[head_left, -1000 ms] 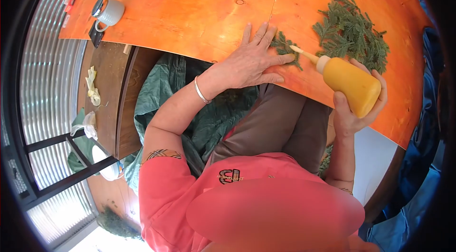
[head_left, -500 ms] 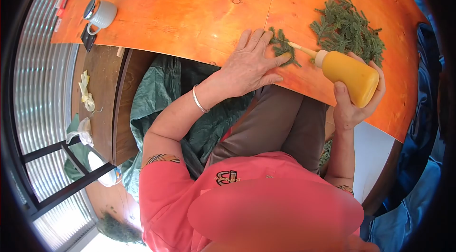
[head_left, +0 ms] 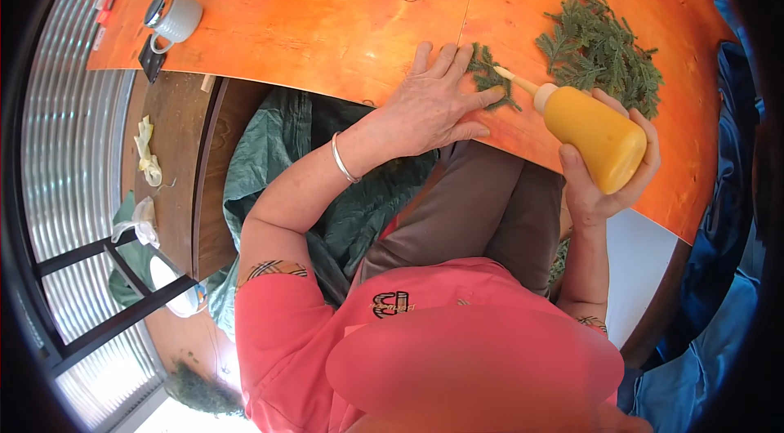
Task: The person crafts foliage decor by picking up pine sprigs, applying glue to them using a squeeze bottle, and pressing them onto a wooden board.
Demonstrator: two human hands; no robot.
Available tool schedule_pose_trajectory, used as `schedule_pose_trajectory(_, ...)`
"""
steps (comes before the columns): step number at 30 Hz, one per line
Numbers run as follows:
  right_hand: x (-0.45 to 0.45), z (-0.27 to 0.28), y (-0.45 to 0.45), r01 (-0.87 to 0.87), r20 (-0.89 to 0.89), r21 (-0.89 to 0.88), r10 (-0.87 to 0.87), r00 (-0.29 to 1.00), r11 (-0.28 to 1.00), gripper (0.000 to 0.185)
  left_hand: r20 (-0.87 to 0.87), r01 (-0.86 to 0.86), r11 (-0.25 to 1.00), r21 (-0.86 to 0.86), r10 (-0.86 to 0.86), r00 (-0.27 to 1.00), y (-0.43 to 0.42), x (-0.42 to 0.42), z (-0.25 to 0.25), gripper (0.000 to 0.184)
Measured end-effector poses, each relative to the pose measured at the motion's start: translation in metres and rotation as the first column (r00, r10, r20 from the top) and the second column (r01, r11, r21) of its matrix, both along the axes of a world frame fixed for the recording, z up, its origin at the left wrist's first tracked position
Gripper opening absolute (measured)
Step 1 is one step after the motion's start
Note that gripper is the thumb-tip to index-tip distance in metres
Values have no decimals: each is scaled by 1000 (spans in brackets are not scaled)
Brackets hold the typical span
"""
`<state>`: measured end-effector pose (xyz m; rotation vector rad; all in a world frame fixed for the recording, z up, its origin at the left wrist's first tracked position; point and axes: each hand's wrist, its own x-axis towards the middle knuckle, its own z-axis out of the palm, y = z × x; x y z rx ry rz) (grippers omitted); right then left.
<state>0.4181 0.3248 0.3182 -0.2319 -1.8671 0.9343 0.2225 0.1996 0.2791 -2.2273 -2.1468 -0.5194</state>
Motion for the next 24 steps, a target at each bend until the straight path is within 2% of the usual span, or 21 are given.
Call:
schedule_pose_trajectory(8,3,-3,-1,22,46,56,-25,999,998,79,-28,-12,998,55,13,1000,-2,1,-10,54)
schedule_pose_trajectory(15,-1,-6,0,24,27,119,-27,999,993,80,-67,-16,999,-27,14,998,-1,3,-5,56)
schedule_pose_trajectory(21,5,0,-1,31,-53,39,-28,998,999,80,-72,-17,999,-41,14,997,0,3,-5,57)
schedule_pose_trajectory(24,10,2,-7,-33,-12,128,35,999,991,81,-87,-23,999,-49,19,996,-1,2,-6,57)
